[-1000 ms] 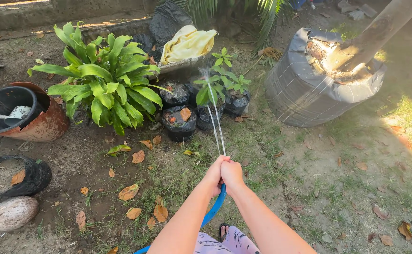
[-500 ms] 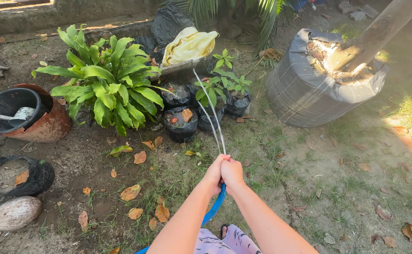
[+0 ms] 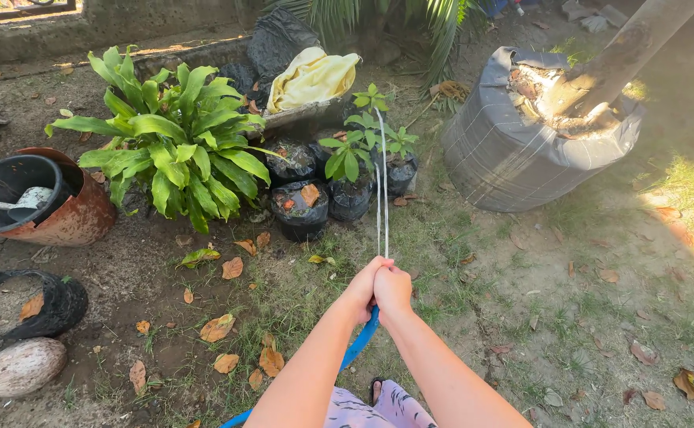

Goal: Water several potted plants using a long blue hose in an outdoor garden area.

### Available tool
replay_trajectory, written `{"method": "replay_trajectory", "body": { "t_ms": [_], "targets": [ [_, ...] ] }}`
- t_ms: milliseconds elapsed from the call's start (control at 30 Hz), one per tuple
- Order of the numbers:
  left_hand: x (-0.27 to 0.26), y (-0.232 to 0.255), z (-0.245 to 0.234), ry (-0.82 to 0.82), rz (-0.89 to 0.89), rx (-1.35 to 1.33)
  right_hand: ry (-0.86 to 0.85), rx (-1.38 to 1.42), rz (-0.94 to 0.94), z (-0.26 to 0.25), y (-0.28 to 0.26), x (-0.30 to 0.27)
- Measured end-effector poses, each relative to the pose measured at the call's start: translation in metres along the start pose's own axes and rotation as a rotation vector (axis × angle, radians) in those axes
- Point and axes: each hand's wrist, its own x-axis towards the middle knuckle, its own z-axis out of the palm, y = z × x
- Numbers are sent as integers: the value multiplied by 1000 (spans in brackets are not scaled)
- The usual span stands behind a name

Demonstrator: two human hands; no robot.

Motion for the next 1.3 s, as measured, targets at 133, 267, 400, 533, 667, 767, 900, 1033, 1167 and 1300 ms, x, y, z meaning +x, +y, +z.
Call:
{"method": "replay_trajectory", "body": {
  "t_ms": [133, 267, 400, 533, 667, 767, 900, 1033, 1167, 1300],
  "targets": [
    [-5, 0, 4, 0, -4, -17, -6, 4, 4, -3, 5, 4],
    [2, -6, 2, -25, 9, -29, -3, -1, 33, -3, 2, -1],
    [1, -6, 2, -14, 14, -22, 1, -26, 41, -4, -2, -5],
    [1, -6, 3, -10, 18, -30, -7, -24, 34, -5, 1, -2],
    [1, -6, 3, 4, -4, -23, -25, 15, 37, -6, 7, 5],
    [-1, -5, 5, 9, -12, -16, -11, 16, 37, -6, 7, 5],
    [4, -7, 3, 11, -10, -4, -12, 20, 31, -6, 12, 10],
    [5, -7, 3, 6, 9, -12, -14, 15, 48, -5, 9, 8],
    [4, -6, 3, 13, 3, -14, -35, 63, 56, -5, 14, 13],
    [1, -3, 4, -6, 18, -14, -26, 50, 67, -3, 5, 5]
  ]
}}
